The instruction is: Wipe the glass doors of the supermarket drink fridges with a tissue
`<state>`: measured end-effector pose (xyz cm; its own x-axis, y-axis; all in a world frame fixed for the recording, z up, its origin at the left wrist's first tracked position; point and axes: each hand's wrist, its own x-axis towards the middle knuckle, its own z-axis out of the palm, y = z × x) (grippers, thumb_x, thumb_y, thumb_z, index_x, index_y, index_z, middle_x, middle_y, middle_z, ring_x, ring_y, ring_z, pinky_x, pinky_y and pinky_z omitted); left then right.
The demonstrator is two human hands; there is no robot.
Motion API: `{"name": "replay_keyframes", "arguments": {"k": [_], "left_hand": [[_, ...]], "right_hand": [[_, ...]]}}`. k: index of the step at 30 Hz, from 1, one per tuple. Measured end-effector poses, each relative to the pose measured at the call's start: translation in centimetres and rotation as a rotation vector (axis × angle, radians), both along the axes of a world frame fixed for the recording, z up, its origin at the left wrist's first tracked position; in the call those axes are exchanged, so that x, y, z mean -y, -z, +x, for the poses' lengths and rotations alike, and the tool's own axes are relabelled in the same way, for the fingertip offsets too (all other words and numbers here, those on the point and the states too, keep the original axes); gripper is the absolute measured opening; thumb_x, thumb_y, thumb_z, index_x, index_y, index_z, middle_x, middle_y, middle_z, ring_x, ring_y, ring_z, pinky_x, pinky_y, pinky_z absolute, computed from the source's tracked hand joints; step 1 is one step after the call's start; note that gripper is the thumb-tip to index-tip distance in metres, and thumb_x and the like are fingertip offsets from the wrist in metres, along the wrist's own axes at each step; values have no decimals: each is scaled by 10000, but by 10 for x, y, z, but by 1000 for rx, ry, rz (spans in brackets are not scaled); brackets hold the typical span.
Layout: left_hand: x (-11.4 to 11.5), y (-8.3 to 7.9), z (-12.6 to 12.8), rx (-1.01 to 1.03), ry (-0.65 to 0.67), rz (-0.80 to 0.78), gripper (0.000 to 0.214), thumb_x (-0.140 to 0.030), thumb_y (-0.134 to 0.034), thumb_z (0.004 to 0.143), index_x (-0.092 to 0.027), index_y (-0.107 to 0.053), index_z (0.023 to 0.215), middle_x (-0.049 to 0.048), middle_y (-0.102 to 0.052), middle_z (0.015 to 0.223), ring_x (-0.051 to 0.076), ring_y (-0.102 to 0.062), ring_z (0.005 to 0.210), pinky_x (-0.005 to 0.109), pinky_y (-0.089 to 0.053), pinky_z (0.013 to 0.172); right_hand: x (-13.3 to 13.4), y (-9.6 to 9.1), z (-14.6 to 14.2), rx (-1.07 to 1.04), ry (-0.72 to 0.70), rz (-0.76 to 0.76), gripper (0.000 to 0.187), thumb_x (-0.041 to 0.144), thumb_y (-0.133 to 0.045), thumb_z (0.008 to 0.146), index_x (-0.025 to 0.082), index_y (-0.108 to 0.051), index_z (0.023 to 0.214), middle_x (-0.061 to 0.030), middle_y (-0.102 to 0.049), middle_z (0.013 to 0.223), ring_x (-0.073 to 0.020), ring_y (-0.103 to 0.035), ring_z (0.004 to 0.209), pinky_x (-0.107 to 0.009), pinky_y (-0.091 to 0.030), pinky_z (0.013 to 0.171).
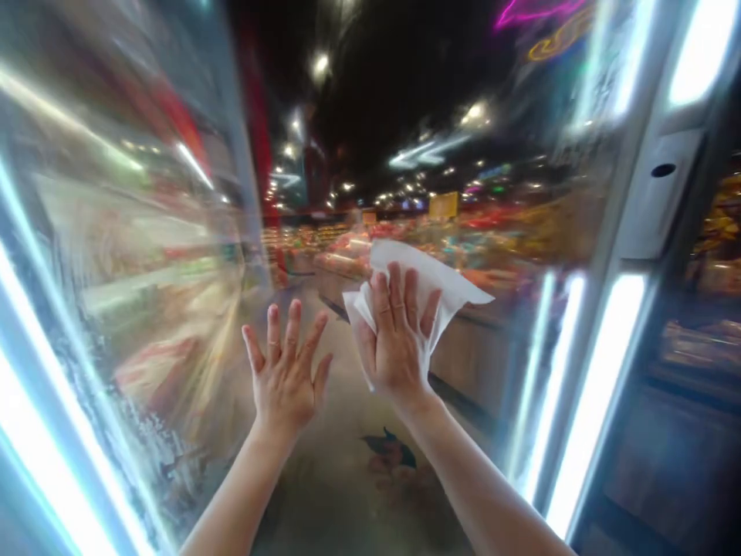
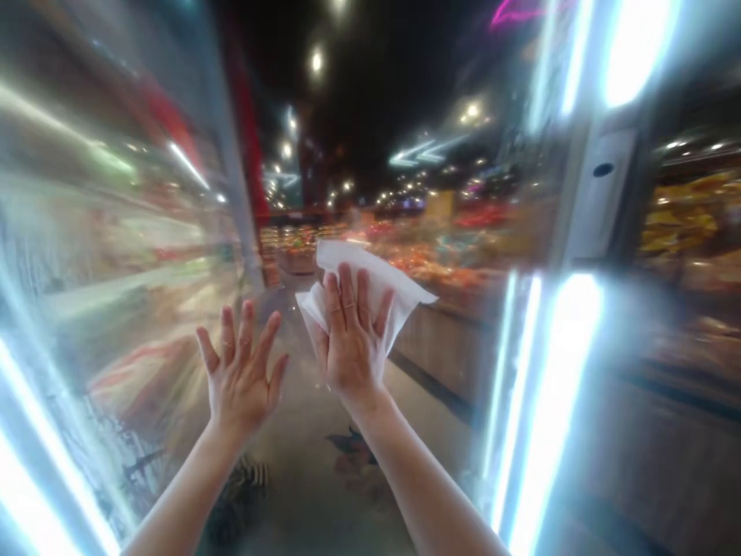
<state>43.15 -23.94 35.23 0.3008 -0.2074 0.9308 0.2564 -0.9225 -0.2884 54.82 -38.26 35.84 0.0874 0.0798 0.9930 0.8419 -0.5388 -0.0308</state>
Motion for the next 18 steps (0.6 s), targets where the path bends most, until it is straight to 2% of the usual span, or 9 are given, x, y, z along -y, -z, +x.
{"name": "replay_keyframes", "arguments": {"k": [2,4,5,7,9,10,12,16,18], "left_hand": [[-6,21,-8,10,-32,-41,806,-316,-599,957,-309,-157,1631,34,-45,1711,263,46,1600,606,56,1292],[-11,38,-15,10,-38,-70,811,-296,-602,952,-308,-157,1630,30,-41,1711,263,49,1600,619,49,1290],[-12,43,-17,10,-33,-83,813,-294,-603,950,-317,-156,1629,24,-46,1709,263,46,1599,627,48,1289],[-11,50,-19,6,-19,-110,817,-304,-609,946,-340,-157,1626,11,-58,1707,265,40,1598,637,56,1287],[-9,53,-18,4,-8,-139,817,-319,-613,943,-353,-164,1624,5,-70,1707,269,37,1597,637,66,1287],[-8,55,-18,5,-7,-151,814,-324,-612,943,-355,-167,1624,6,-73,1708,272,36,1598,637,66,1288],[-6,62,-17,19,-12,-174,808,-331,-607,945,-352,-172,1625,12,-70,1713,275,33,1600,629,58,1291],[-7,80,-18,44,-37,-192,817,-352,-611,939,-335,-175,1630,14,-56,1724,268,24,1605,577,52,1306],[-8,86,-19,44,-42,-180,822,-356,-617,935,-330,-180,1630,10,-54,1726,264,27,1606,560,68,1307]], "right_hand": [[-11,33,-9,-10,-1,-17,805,316,-477,1016,245,11,1653,-118,-213,1695,-341,-114,1596,-742,-140,1224],[-19,53,-17,-28,-5,-23,819,327,-508,1002,246,-21,1656,-124,-213,1689,-350,-134,1591,-739,-209,1209],[-22,55,-21,-44,-9,-16,828,329,-515,998,252,-17,1655,-123,-203,1691,-355,-134,1590,-736,-247,1196],[-27,43,-25,-68,-25,3,835,323,-506,999,263,11,1652,-111,-187,1696,-358,-107,1591,-735,-286,1179],[-29,31,-27,-72,-46,14,823,308,-485,1003,267,23,1650,-97,-177,1700,-356,-77,1593,-754,-249,1187],[-29,31,-28,-70,-52,21,818,302,-482,1003,265,16,1651,-91,-171,1699,-355,-72,1592,-766,-214,1194],[-30,48,-30,-65,-54,25,819,294,-496,994,257,-13,1655,-82,-151,1696,-351,-74,1590,-781,-147,1207],[-36,102,-36,-78,-5,19,816,268,-506,978,226,-56,1658,-83,-120,1680,-324,-61,1586,-776,-123,1218],[-40,105,-38,-80,17,24,809,274,-500,980,212,-62,1658,-98,-126,1677,-325,-63,1584,-778,-161,1209]]}}
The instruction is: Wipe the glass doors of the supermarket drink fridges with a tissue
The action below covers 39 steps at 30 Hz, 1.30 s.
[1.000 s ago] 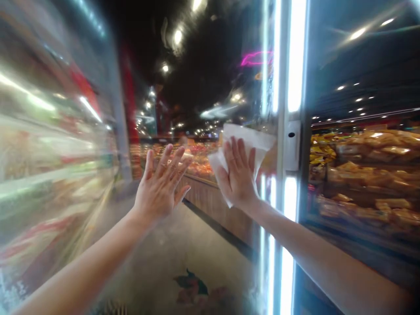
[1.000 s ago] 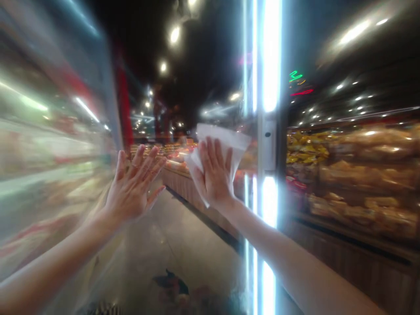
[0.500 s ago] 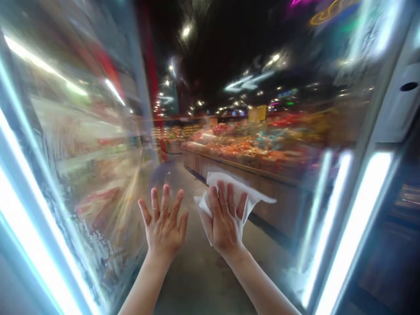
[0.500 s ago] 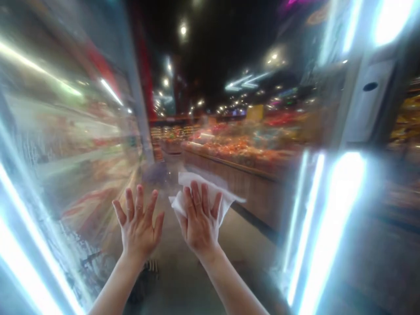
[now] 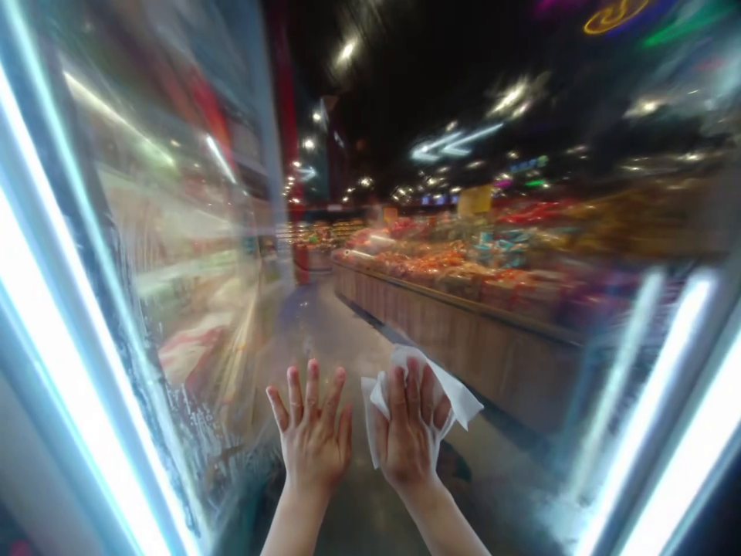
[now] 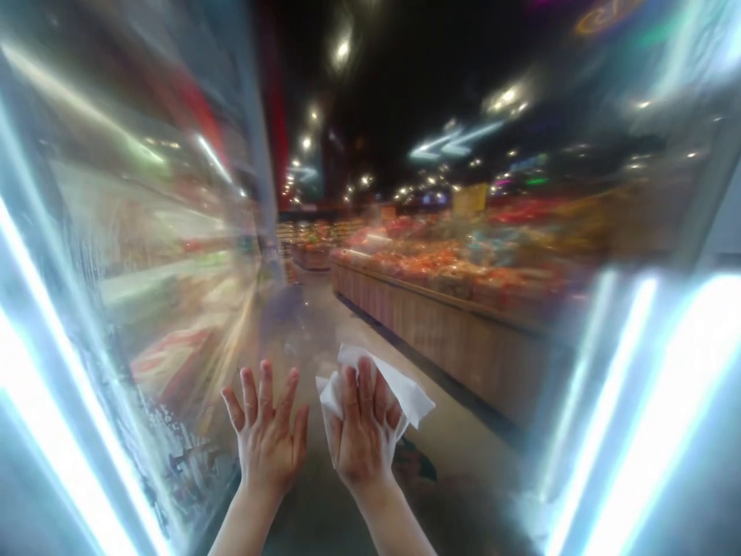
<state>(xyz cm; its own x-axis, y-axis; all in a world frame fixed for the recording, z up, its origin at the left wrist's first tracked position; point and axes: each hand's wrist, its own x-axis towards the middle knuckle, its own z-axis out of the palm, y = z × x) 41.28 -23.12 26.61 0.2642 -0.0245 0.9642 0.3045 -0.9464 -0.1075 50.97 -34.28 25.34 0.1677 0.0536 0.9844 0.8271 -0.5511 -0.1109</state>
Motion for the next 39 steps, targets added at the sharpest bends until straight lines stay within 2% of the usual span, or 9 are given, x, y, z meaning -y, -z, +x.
{"name": "replay_keyframes", "arguments": {"k": [4,10,13,17,23,28,30,35,39], "left_hand": [[-2,5,-3,-16,10,-19,825,-354,-627,925,-346,-193,1627,17,-58,1725,273,37,1605,579,86,1297],[-16,20,-15,38,-2,-115,829,-313,-630,924,-366,-187,1622,30,-43,1726,299,33,1603,674,33,1273],[-21,24,-18,46,-6,-105,806,-261,-609,932,-359,-200,1620,36,-42,1727,308,32,1604,696,20,1265],[-23,24,-17,59,-24,-72,750,-221,-564,955,-334,-228,1615,27,-43,1735,297,29,1605,636,36,1282],[-25,25,-19,39,-33,-33,758,-228,-581,950,-312,-228,1616,21,-37,1737,281,24,1606,542,41,1302],[-26,27,-21,47,-24,-25,744,-214,-554,967,-304,-208,1619,15,-21,1738,273,43,1606,525,65,1297],[-28,28,-22,44,-25,-29,748,-210,-556,966,-300,-205,1621,18,-19,1739,275,50,1606,524,73,1295],[-23,29,-21,42,-25,-94,779,-179,-559,956,-309,-181,1625,24,11,1738,286,72,1604,578,74,1288],[0,27,-14,61,16,-169,816,-144,-553,947,-309,-143,1633,45,65,1736,303,118,1595,606,86,1276]], "right_hand": [[-5,-23,-4,-13,-35,-13,823,291,-497,982,225,-32,1658,-95,-168,1680,-351,-44,1581,-812,-199,1175],[-16,18,-11,-8,-23,-51,821,262,-500,968,251,-60,1661,-44,-151,1675,-281,-46,1586,-722,-118,1261],[-26,9,-19,-21,-19,-41,792,279,-488,982,249,-81,1660,-62,-192,1675,-275,-49,1594,-703,-112,1265],[-33,-19,-27,-20,-72,-33,766,263,-456,1006,216,-54,1657,-93,-239,1690,-293,-64,1606,-679,-82,1261],[-36,16,-29,-32,-86,-14,726,254,-445,1018,225,-96,1654,-83,-215,1707,-254,-54,1612,-590,-18,1282],[-42,-11,-35,-49,-94,7,742,234,-441,1019,217,-61,1656,-95,-251,1699,-278,-45,1612,-632,-39,1271],[-40,-12,-36,-41,-109,-15,740,224,-437,1019,231,-62,1656,-80,-271,1695,-257,-43,1613,-615,-42,1278],[-22,17,-26,-22,-63,-52,733,222,-450,1022,220,-81,1655,-66,-145,1721,-208,-5,1612,-508,25,1295],[-1,-9,-8,3,-60,-3,710,231,-420,1030,211,-85,1655,-98,-212,1706,-223,-6,1611,-582,-34,1286]]}}
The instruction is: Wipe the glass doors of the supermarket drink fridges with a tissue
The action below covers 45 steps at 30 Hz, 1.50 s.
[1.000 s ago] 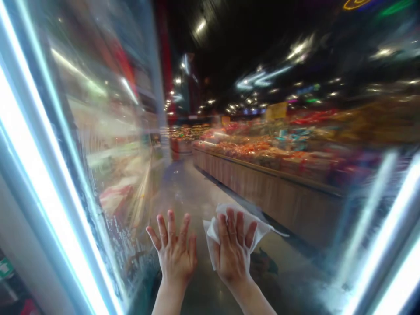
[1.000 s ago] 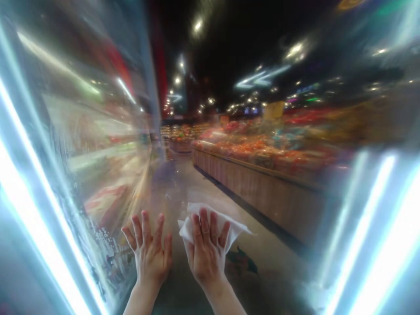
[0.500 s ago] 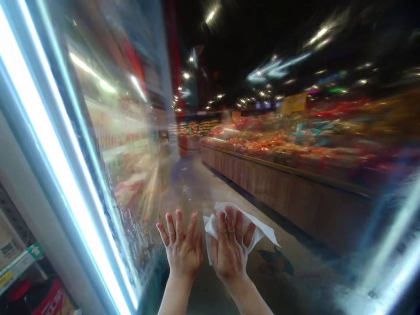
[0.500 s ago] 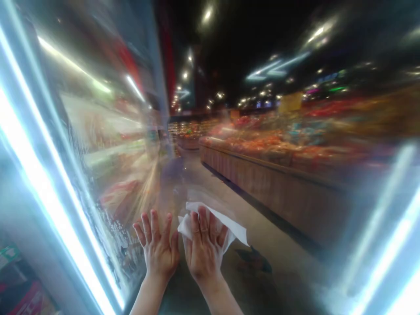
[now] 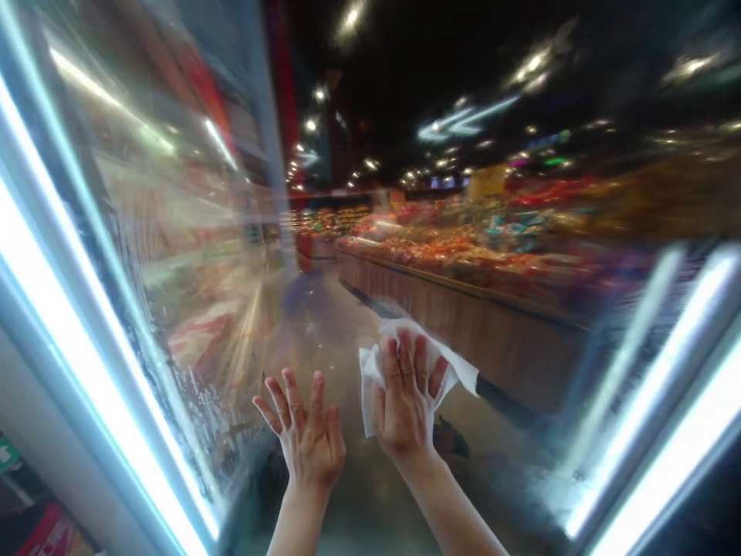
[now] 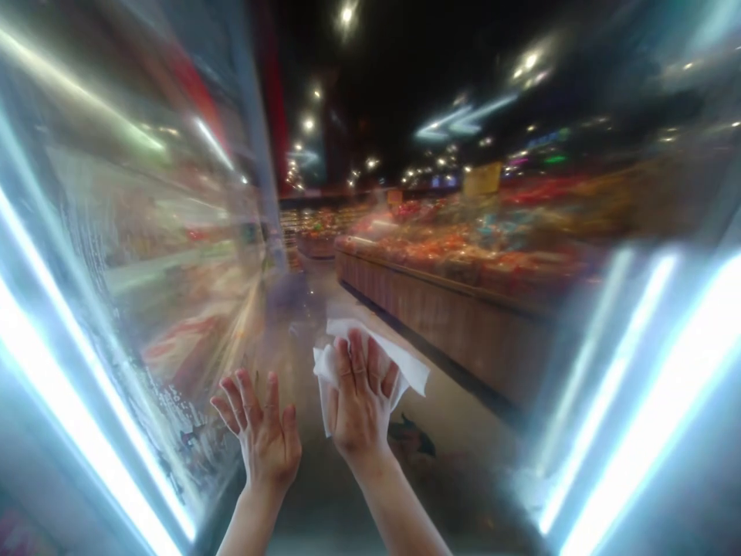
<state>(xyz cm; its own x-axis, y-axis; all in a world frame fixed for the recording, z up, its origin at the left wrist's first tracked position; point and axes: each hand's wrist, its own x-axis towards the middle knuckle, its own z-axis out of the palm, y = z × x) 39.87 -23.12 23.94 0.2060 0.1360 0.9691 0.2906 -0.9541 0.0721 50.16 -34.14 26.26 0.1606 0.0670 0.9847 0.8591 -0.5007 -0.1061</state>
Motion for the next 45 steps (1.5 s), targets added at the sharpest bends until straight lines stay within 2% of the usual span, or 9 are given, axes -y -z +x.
{"name": "replay_keyframes", "arguments": {"k": [3,9,12,15,21,27,33,39,45], "left_hand": [[18,-5,10,-22,48,17,810,-157,-549,950,-310,-143,1634,47,69,1737,298,128,1594,595,94,1275],[40,-15,29,-33,111,20,815,-171,-556,946,-335,-149,1633,30,67,1739,310,137,1592,609,100,1268],[53,-18,37,-43,144,35,808,-180,-550,949,-331,-147,1633,36,61,1739,321,142,1590,632,102,1259],[66,-17,44,-66,178,53,796,-183,-543,956,-321,-148,1634,45,51,1739,322,138,1591,639,99,1256],[74,-14,54,-74,166,31,781,-194,-541,970,-361,-153,1627,20,36,1741,324,131,1593,648,105,1252],[86,-18,62,-70,167,80,813,-197,-564,953,-345,-144,1633,28,81,1737,315,156,1588,626,101,1263],[92,-13,70,-78,160,73,831,-186,-576,940,-377,-151,1628,18,50,1740,329,124,1593,632,88,1266],[98,-19,75,-72,156,87,799,-211,-560,962,-372,-149,1629,12,84,1738,306,164,1587,604,112,1266],[98,-19,80,-74,134,114,815,-209,-584,943,-358,-170,1628,21,53,1739,313,137,1590,581,114,1273]], "right_hand": [[13,-14,12,30,-1,19,717,224,-421,1027,204,-74,1655,-106,-197,1709,-237,-18,1610,-600,-52,1285],[43,19,39,31,134,0,769,260,-494,1003,209,-88,1655,-104,-66,1727,-282,-23,1610,-607,-119,1275],[63,-1,59,4,179,42,763,289,-489,1006,258,-89,1656,-110,-84,1730,-320,-45,1607,-650,-187,1243],[80,-21,75,-9,165,91,729,269,-441,1027,272,-73,1656,-109,-119,1729,-322,-54,1605,-687,-115,1244],[98,10,90,-12,172,88,725,210,-442,1023,263,-89,1654,-110,-171,1718,-282,-85,1604,-646,-124,1263],[129,-17,115,-1,155,82,731,199,-422,1028,284,-54,1655,-103,-182,1720,-296,-79,1603,-677,-104,1257],[141,18,123,-1,152,124,739,160,-434,1002,250,-99,1654,-119,-189,1716,-308,-99,1600,-695,-139,1249],[165,-10,140,-42,149,145,710,219,-406,1031,268,-74,1656,-117,-228,1709,-330,-79,1601,-731,-101,1233],[148,15,129,-48,133,197,710,190,-419,1021,229,-101,1654,-133,-195,1713,-320,-69,1602,-731,-93,1232]]}}
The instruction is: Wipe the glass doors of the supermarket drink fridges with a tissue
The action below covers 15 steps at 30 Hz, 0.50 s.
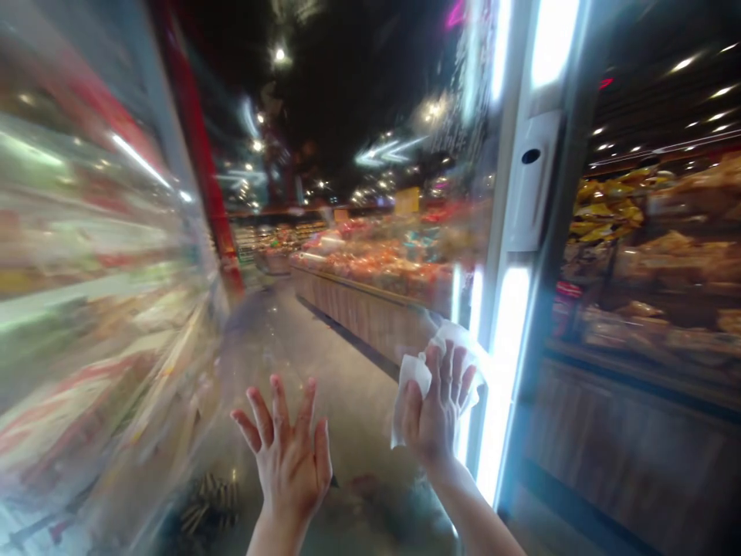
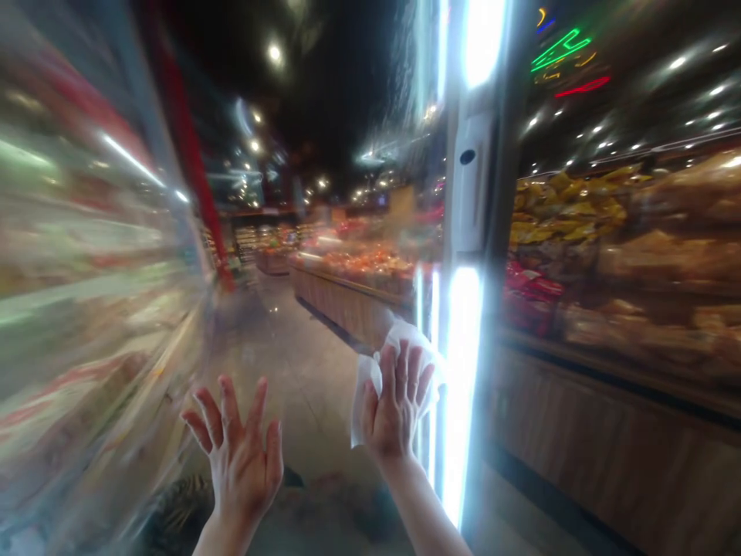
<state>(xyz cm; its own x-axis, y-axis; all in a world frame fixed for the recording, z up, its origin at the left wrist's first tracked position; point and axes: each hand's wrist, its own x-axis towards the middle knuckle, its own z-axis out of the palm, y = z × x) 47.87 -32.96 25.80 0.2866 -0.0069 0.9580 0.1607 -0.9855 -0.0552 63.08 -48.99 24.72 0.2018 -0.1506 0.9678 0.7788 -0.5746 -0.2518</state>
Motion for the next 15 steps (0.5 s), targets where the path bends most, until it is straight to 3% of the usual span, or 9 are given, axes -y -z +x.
{"name": "replay_keyframes", "arguments": {"k": [6,10,12,15], "left_hand": [[-5,0,-3,-13,-36,-14,825,-215,-619,933,-347,-190,1624,26,43,1738,321,131,1591,600,95,1273],[-18,7,-16,-1,-70,-13,834,-226,-649,924,-368,-207,1617,18,4,1739,316,105,1597,604,78,1277],[-27,11,-24,3,-85,-23,837,-220,-650,924,-369,-205,1616,26,5,1739,316,99,1598,607,80,1274],[-40,14,-35,16,-95,-18,830,-190,-636,928,-356,-205,1618,32,-4,1740,297,83,1602,576,92,1278]], "right_hand": [[-13,-20,-11,2,-12,-21,722,206,-411,1022,249,-69,1655,-133,-176,1717,-329,-68,1601,-747,-112,1222],[-42,13,-36,-13,-35,-61,740,177,-429,1006,209,-75,1654,-147,-122,1720,-327,-27,1603,-752,-89,1220],[-59,21,-50,-4,-40,-109,760,174,-453,996,203,-74,1654,-144,-117,1720,-318,-20,1605,-732,-91,1232],[-80,-3,-66,10,-38,-128,766,212,-472,1004,225,-71,1656,-134,-151,1717,-321,-44,1605,-711,-101,1241]]}}
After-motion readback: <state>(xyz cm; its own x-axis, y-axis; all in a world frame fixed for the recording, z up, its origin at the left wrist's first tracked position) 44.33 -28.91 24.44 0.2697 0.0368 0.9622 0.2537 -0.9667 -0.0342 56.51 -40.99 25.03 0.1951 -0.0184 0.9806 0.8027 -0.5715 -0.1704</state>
